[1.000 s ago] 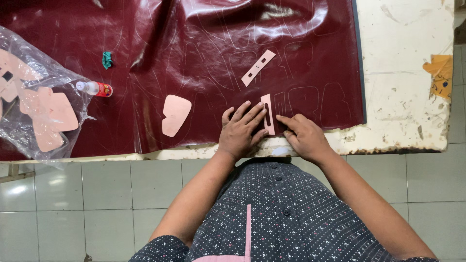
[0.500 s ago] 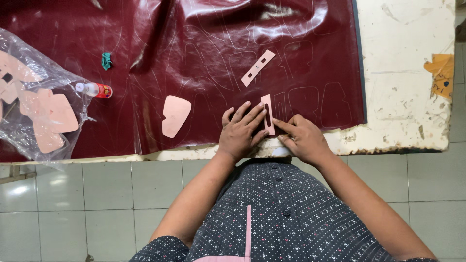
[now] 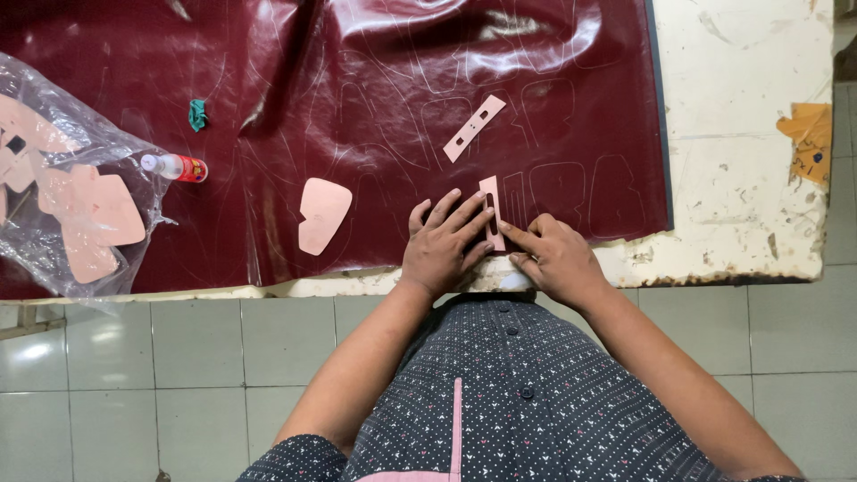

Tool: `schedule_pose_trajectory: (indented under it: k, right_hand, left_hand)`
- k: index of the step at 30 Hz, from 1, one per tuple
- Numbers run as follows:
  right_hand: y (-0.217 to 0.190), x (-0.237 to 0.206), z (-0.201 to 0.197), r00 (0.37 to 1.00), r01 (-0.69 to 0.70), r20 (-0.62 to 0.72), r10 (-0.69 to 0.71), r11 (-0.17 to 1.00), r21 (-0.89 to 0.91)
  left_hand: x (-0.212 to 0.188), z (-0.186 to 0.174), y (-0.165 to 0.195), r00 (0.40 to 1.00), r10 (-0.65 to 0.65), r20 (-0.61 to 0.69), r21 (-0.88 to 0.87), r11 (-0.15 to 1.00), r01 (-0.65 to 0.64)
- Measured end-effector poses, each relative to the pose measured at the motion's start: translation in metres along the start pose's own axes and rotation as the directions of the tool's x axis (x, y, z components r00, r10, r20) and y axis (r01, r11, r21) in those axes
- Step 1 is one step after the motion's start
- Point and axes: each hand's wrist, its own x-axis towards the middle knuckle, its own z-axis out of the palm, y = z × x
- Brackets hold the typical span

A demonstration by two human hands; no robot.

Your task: The person aligns small pink pattern pieces on a maroon sheet of shoe material, then picks up scissors and cuts the maroon material along chalk outlines. They carry cut pieces between tables, handle a glue bottle, and finally roll the maroon material around a gray rod.

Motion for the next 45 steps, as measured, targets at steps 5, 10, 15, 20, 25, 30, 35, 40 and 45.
schedule_pose_trajectory:
  k: [5, 10, 15, 20, 25, 30, 35, 40, 45]
  right_hand:
    - [0.005, 0.002, 0.001, 1.000, 0.019, 0.014, -0.020, 0.998, 0.058]
    - [0.009, 0.017, -0.018, 0.999, -0.029, -0.016, 0.033, 0.980, 0.199]
    - [-0.005, 0.039, -0.043, 0.969, 0.087, -0.245, -0.005, 0.943, 0.323]
    - [-0.019, 0.064, -0.043, 0.996, 0.068, -0.071, -0.047, 0.939, 0.337]
    - [-0.021, 0.071, -0.033, 0.999, 0.047, -0.027, -0.041, 0.956, 0.289]
    - [-0.021, 0.072, -0.029, 0.994, 0.107, -0.032, -0.103, 0.964, 0.242]
    - [-0.020, 0.081, -0.030, 0.975, 0.161, -0.186, -0.124, 0.965, 0.204]
    - [-0.017, 0.092, -0.031, 0.948, 0.225, -0.269, -0.170, 0.956, 0.188]
    - [-0.013, 0.090, -0.032, 0.950, 0.223, -0.267, -0.162, 0.950, 0.218]
  left_hand:
    - [0.003, -0.001, 0.002, 1.000, -0.006, 0.003, -0.026, 1.000, 0.006]
    - [0.003, -0.005, 0.013, 0.992, 0.018, -0.125, 0.064, 0.998, -0.010]
    - [0.003, -0.010, 0.021, 0.981, 0.053, -0.188, 0.147, 0.989, -0.025]
    - [0.001, -0.011, 0.023, 0.979, 0.069, -0.193, 0.207, 0.978, -0.028]
    - [0.001, -0.009, 0.022, 0.987, 0.062, -0.150, 0.193, 0.981, -0.032]
    - [0.000, -0.006, 0.021, 0.989, 0.052, -0.139, 0.161, 0.986, -0.029]
    - [0.000, 0.001, 0.019, 0.979, 0.059, -0.197, 0.150, 0.988, -0.030]
    - [0.003, 0.005, 0.017, 0.995, 0.052, -0.088, 0.149, 0.988, -0.039]
    - [0.005, 0.001, 0.018, 0.999, 0.024, -0.034, 0.117, 0.993, -0.020]
